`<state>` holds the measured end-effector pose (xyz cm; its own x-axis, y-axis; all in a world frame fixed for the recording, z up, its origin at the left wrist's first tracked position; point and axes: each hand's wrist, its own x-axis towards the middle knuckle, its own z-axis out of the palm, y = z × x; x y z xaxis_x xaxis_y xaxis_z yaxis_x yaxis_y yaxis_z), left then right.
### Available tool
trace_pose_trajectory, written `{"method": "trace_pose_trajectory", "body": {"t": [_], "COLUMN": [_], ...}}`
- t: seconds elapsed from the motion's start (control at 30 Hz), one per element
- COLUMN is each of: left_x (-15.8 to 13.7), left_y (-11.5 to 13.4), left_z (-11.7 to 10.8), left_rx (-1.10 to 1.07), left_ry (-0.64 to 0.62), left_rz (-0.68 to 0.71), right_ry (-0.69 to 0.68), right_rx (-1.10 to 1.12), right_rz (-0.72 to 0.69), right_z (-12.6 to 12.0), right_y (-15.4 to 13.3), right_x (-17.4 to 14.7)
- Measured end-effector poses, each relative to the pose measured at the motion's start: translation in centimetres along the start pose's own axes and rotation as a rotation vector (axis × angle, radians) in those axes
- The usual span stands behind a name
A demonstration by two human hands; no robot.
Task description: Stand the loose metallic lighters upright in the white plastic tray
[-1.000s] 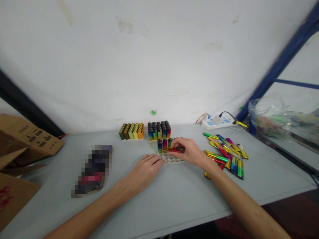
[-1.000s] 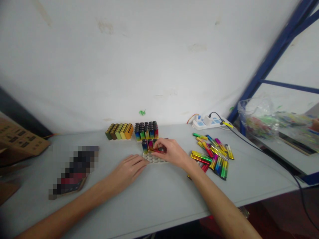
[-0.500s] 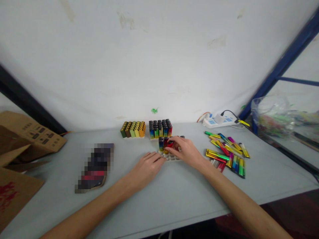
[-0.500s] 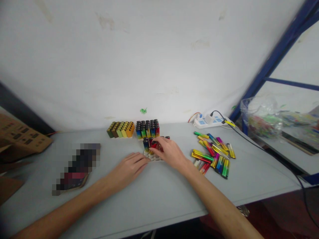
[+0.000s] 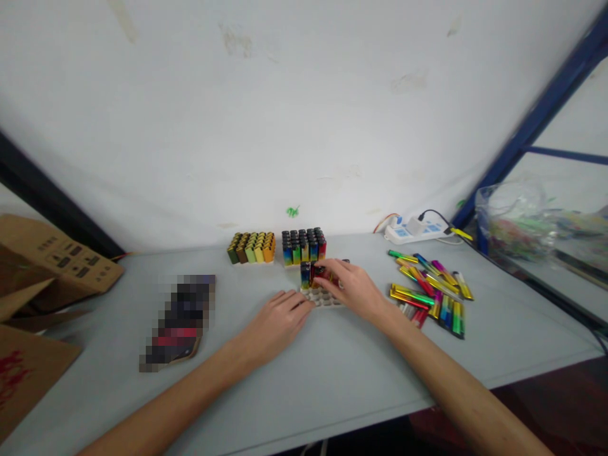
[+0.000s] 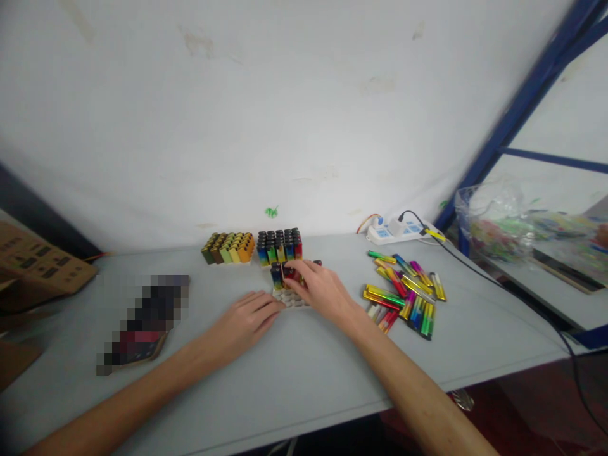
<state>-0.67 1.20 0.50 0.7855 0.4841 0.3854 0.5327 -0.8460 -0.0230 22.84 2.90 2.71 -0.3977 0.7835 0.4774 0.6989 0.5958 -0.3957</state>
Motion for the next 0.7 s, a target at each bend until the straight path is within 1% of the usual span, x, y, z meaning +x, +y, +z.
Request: {"method": "trace_pose_trajectory", "body": {"t": [0.2, 0.27, 0.33, 0.4, 0.5, 0.57, 0.6, 0.63, 0.7], "left_x": [-0.1, -0.1, -0.2, -0.3, -0.4, -0.5, -0.5, -0.5, -0.5], "left_y": [-0.2, -0.2, -0.3, -0.4, -0.5, -0.6, -0.6, -0.7, -0.7], "left_z": [0.1, 0.2, 0.2, 0.3, 0.5, 0.6, 0.7, 0.7, 0.7], "left_rx": [-0.013, -0.015, -0.012, -0.009, -0.018, -0.034, -0.044, -0.052, -0.059], "left_ry": [0.017, 0.021, 0.020, 0.027, 0.054, 0.074, 0.082, 0.089, 0.099], "left_rz": [-0.003, -0.001, -0.001, 0.000, 0.001, -0.003, -0.002, 0.001, 0.009], "right_ry": [0.059, 0.094, 0.159, 0.271, 0.482, 0.579, 0.587, 0.567, 0.446], "right_rx": [0.061, 0.074, 0.049, -0.010, -0.125, -0.199, -0.230, -0.258, -0.320], "right_rz": [-0.003, -0.006, 0.003, 0.048, 0.183, 0.270, 0.304, 0.329, 0.347], "right_z": [-0.4, -1.1, -2.2, -3.9, -7.3, -9.8, -10.9, -11.9, -13.4], "right_y": [-0.2, -0.3, -0.1, 0.6, 2.1, 3.5, 4.3, 5.1, 7.1], "right_x": [0.0, 0.1, 0.1, 0.2, 0.2, -0.2, -0.6, -1.2, -2.9]}}
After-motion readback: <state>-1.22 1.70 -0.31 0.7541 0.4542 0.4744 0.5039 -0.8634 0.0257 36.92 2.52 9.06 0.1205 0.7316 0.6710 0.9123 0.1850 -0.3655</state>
